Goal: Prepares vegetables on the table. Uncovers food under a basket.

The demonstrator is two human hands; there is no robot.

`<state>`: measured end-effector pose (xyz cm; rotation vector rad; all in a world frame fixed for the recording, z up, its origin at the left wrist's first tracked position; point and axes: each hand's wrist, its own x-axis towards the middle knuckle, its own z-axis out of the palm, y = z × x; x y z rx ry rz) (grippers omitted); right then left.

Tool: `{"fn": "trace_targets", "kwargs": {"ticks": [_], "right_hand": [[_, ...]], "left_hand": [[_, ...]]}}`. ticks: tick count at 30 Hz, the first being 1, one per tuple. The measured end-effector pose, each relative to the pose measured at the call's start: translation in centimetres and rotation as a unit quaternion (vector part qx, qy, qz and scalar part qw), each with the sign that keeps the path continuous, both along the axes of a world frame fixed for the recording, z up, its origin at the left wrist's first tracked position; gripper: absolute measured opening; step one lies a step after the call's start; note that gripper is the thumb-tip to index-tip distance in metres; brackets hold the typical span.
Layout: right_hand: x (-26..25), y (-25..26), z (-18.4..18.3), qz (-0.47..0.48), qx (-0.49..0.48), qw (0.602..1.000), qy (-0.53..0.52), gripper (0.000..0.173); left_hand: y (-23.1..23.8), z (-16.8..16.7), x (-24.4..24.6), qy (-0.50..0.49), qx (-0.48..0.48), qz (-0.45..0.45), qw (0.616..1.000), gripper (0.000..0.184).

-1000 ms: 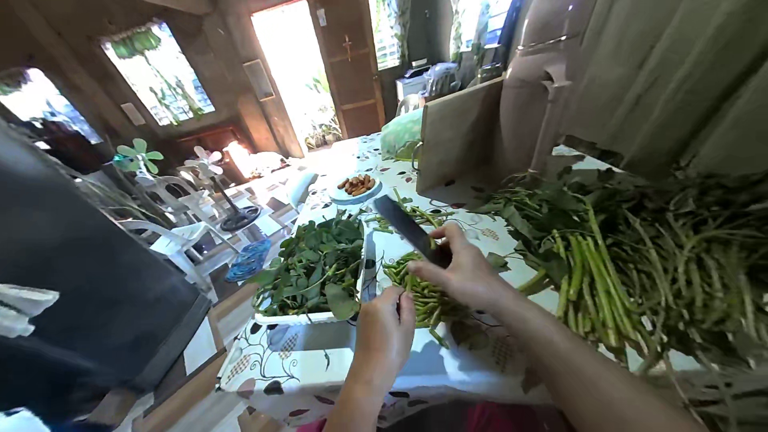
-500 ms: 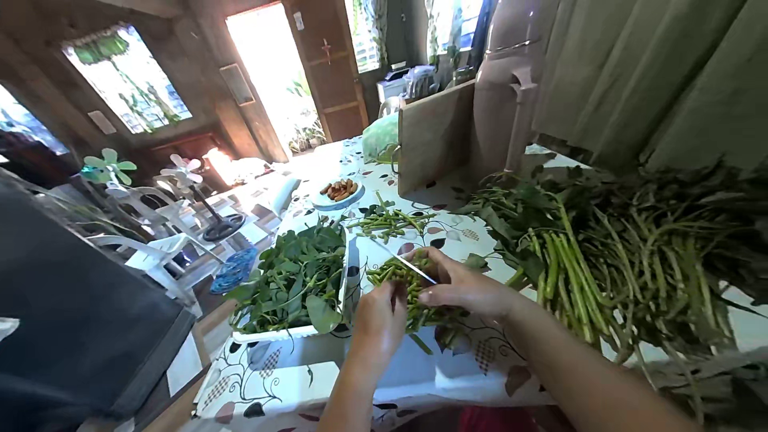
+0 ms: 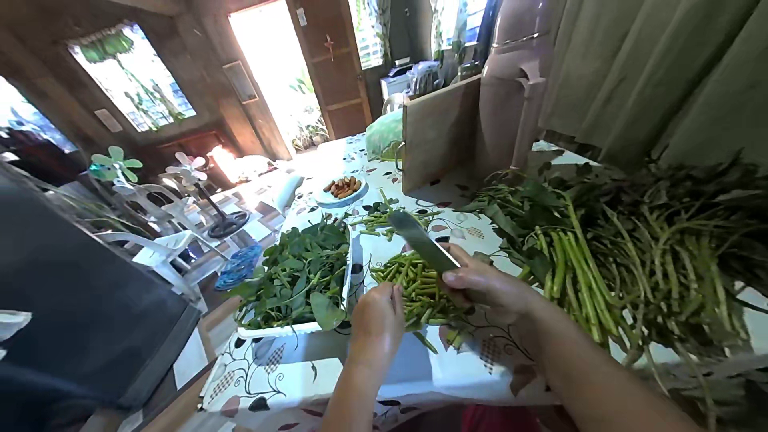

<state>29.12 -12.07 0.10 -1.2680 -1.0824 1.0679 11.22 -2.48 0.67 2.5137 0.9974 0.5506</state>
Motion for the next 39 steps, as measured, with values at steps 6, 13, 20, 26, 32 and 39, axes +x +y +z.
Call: {"fn": "trace_targets", "kwargs": {"ticks": [6,13,20,26,32,39], "right_hand": [[-0.3,0.2,0.0,0.090,-0.020,0.996,-0.003,0.080],[-2.9,1.2,-0.8,-0.049,0.016,0.987,-0.155,0.080],[-2.6,1.6,-0.5,-0.233,0.015,0.955,-0.183,0.072],[-0.4,0.1,-0.5,0.039,0.043,0.998,0.016,0.085],[-1.1,0.7,-0.8,0.092,0.028,0.995,-0.028,0.084],[-3.3,1.0,-0.9,-0.009,0.055,0.991,-0.124,0.078]], "left_hand": [[-0.4,0.1,0.6,-0.008,-0.005,-0.027,1.000,0.029],[-1.3,0.3,0.6,-0.002,-0.015,-0.003,1.000,0.020],[-1.7,-0.8,0.2,-0.040,-0.002,-0.027,0.999,0.025],[-0.4,0.3,1.2,-0.060,-0.047,-0.012,0.997,0.030],[-0.4,-0.1,1.5,-0.096,-0.019,-0.029,0.995,0.022],[-1.0,-0.8,0.8,-0.145,0.024,-0.041,0.988,0.016]]}}
